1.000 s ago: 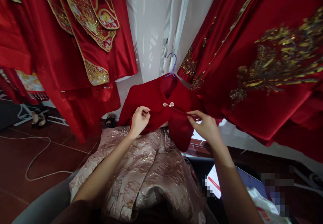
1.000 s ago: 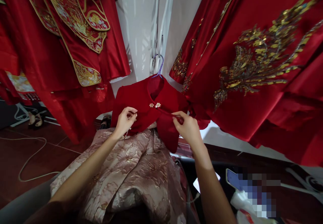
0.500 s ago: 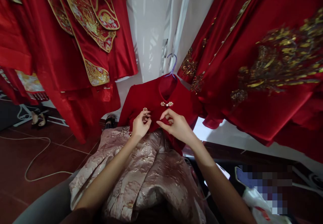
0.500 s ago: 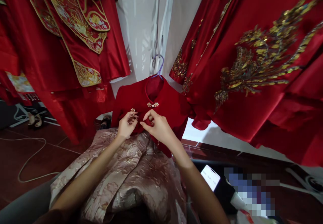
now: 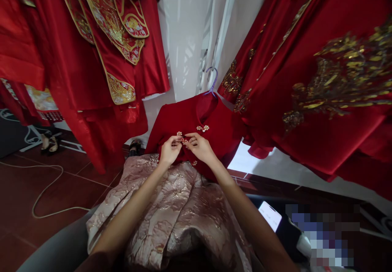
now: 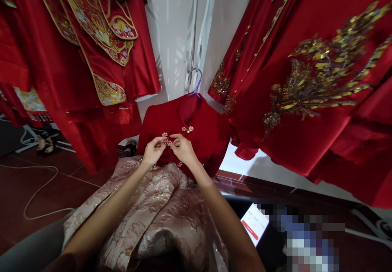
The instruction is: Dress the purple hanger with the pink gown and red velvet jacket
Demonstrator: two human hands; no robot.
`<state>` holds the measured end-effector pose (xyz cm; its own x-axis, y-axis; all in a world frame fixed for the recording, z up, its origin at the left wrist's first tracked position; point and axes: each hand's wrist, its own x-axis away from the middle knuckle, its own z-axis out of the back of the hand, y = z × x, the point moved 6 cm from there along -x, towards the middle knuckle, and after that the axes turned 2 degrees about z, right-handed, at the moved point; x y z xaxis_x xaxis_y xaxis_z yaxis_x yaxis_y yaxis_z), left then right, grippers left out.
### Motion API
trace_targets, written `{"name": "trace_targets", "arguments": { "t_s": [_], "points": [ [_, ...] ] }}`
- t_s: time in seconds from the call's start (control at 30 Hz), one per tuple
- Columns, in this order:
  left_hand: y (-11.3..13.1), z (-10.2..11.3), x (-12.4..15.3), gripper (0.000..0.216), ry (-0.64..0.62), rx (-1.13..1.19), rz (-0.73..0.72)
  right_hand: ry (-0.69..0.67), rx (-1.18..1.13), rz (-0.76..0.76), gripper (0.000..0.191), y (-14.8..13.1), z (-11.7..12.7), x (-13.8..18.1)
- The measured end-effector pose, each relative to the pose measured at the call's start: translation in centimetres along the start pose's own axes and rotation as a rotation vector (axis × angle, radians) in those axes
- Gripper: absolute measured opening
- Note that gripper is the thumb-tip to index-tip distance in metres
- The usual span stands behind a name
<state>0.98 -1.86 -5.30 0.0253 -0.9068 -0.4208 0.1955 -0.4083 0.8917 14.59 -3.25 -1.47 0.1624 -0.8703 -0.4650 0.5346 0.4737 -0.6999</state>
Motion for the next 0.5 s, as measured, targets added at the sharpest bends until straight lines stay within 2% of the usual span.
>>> {"name": "trace_targets", "arguments": {
  "t_s": [0.2, 0.37, 0.5],
  "points": [
    [0.8, -0.6, 0.4, 0.035, -0.060, -0.069, -0.035, 0.092, 0.092, 0.034, 0.026, 0.1, 1.1, 0.4],
    [1.2, -0.8, 0.4, 0.034, -0.049, -0.153, -0.090, 0.130, 0.117, 0.057, 0.025, 0.3, 1.7, 0.4],
    [1.3, -0.7, 0.4, 0.028, -0.008, -0.129, -0.084, 0.127, 0.106, 0.057, 0.026, 0.4, 1.5, 0.1]
  ]
}}
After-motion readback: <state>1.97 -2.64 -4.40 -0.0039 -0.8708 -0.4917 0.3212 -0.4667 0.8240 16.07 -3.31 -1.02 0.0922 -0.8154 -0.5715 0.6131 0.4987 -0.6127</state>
